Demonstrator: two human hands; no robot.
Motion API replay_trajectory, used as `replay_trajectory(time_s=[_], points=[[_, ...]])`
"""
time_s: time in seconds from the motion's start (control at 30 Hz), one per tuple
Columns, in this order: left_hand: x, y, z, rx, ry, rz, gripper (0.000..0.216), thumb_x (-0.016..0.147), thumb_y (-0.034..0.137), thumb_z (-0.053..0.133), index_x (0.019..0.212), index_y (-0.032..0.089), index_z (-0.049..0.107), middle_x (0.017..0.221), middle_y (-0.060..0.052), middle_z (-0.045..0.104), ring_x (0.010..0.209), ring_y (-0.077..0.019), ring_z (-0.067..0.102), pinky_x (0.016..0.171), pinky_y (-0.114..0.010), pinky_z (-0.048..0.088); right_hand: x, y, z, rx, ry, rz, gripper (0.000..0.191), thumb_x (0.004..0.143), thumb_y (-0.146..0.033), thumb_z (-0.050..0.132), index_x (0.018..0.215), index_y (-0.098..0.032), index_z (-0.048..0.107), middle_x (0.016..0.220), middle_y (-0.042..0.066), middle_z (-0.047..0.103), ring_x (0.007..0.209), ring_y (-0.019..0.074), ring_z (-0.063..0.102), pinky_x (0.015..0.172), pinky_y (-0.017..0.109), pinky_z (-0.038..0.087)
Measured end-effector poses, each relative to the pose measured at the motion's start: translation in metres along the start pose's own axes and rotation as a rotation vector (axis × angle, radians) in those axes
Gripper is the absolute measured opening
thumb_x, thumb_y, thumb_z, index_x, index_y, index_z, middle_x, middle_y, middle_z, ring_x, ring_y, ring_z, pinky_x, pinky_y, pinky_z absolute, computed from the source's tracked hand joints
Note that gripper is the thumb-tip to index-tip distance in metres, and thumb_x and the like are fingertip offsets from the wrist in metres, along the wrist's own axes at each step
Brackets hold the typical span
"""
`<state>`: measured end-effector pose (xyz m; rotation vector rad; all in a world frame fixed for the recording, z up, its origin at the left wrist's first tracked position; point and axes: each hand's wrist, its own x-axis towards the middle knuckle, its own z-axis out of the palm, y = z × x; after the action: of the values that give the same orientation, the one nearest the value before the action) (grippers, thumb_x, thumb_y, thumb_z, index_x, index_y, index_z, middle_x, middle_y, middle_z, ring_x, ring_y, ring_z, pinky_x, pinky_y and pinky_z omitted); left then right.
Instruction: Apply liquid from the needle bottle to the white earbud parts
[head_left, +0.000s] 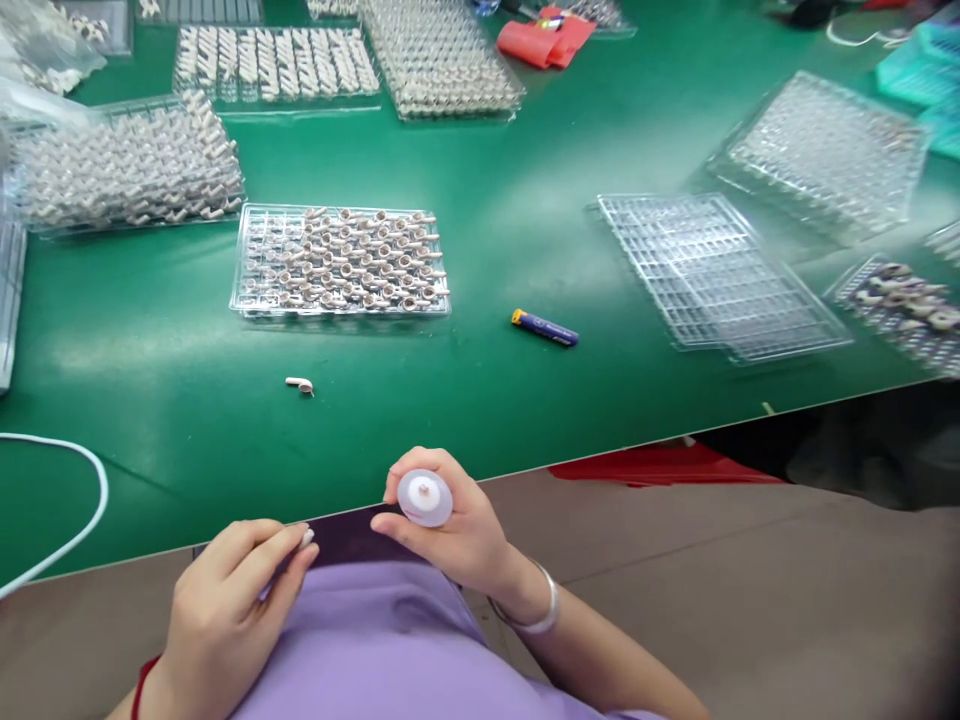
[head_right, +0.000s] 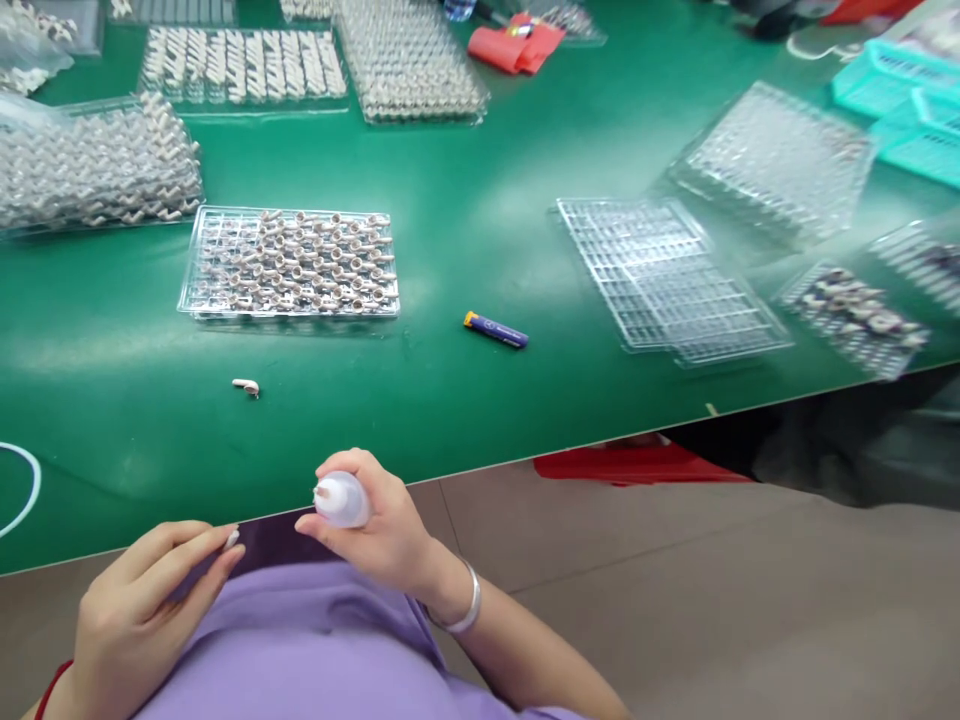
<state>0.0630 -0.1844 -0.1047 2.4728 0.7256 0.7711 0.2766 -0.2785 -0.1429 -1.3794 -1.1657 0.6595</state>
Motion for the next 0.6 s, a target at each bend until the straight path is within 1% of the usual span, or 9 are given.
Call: replay_trajectory(time_s=[0.13,0.3,0.37,0.43,0.47,0.53,0.6], points=[[0.004,0.000,0.000,0.020,-0.031,0.037,0.022,0.083,0.007,0.068,0.102,0.017,0.067,0.083,-0.002,0.068,0.071,-0.0104,0.064,0.068,-0.021,0.052,-0.001,0.002,-0.001,0.001,0.007,0.026,0.030,0.081,-0.030,0.076,0.100,-0.023,0.053,0.079,-0.001,0.061,0.064,0.0123,0.057,0.058,0.025,0.049],[0.007,0.001,0.001,-0.039,-0.070,-0.010,0.017,0.084,0.011,0.068,0.100,0.019,0.067,0.081,0.000,0.066,0.069,-0.0095,0.063,0.064,-0.020,0.051,-0.002,0.003,-0.002,0.018,0.012,0.046,0.030,0.080,-0.028,0.076,0.100,-0.023,0.054,0.080,-0.001,0.061,0.063,0.0116,0.056,0.058,0.023,0.050],[0.015,-0.002,0.001,-0.058,-0.085,-0.023,0.016,0.085,0.014,0.068,0.100,0.020,0.068,0.081,0.000,0.066,0.067,-0.0091,0.062,0.062,-0.020,0.051,0.000,0.004,-0.003,0.034,0.020,0.052,0.030,0.079,-0.027,0.077,0.099,-0.024,0.054,0.080,-0.002,0.061,0.062,0.0112,0.056,0.057,0.023,0.049],[0.033,-0.010,-0.001,-0.038,-0.066,-0.004,0.012,0.085,0.018,0.069,0.096,0.022,0.070,0.080,0.001,0.066,0.064,-0.0088,0.061,0.060,-0.020,0.050,0.004,0.007,-0.005,0.049,0.050,0.068,0.031,0.079,-0.026,0.077,0.100,-0.024,0.054,0.079,-0.002,0.061,0.063,0.0114,0.056,0.058,0.023,0.050],[0.046,-0.017,-0.002,-0.011,-0.035,0.018,0.009,0.085,0.020,0.070,0.093,0.023,0.071,0.079,0.002,0.067,0.063,-0.0088,0.061,0.060,-0.020,0.050,0.007,0.009,-0.007,0.054,0.076,0.082,0.032,0.078,-0.026,0.077,0.100,-0.024,0.054,0.078,-0.002,0.061,0.063,0.0117,0.056,0.058,0.023,0.050],[0.081,-0.034,-0.006,0.064,0.046,0.065,0.003,0.083,0.023,0.072,0.086,0.023,0.072,0.076,0.002,0.067,0.061,-0.0096,0.060,0.060,-0.022,0.049,0.014,0.012,-0.009,0.063,0.132,0.116,0.032,0.078,-0.025,0.078,0.100,-0.025,0.055,0.077,-0.002,0.061,0.064,0.0123,0.057,0.059,0.023,0.050],[0.123,-0.056,-0.010,0.144,0.145,0.099,0.005,0.083,0.028,0.072,0.083,0.023,0.074,0.077,0.001,0.068,0.061,-0.0111,0.060,0.060,-0.024,0.048,0.020,0.016,-0.011,0.070,0.163,0.145,0.032,0.077,-0.026,0.078,0.100,-0.025,0.055,0.076,-0.002,0.061,0.064,0.0126,0.057,0.058,0.023,0.050]])
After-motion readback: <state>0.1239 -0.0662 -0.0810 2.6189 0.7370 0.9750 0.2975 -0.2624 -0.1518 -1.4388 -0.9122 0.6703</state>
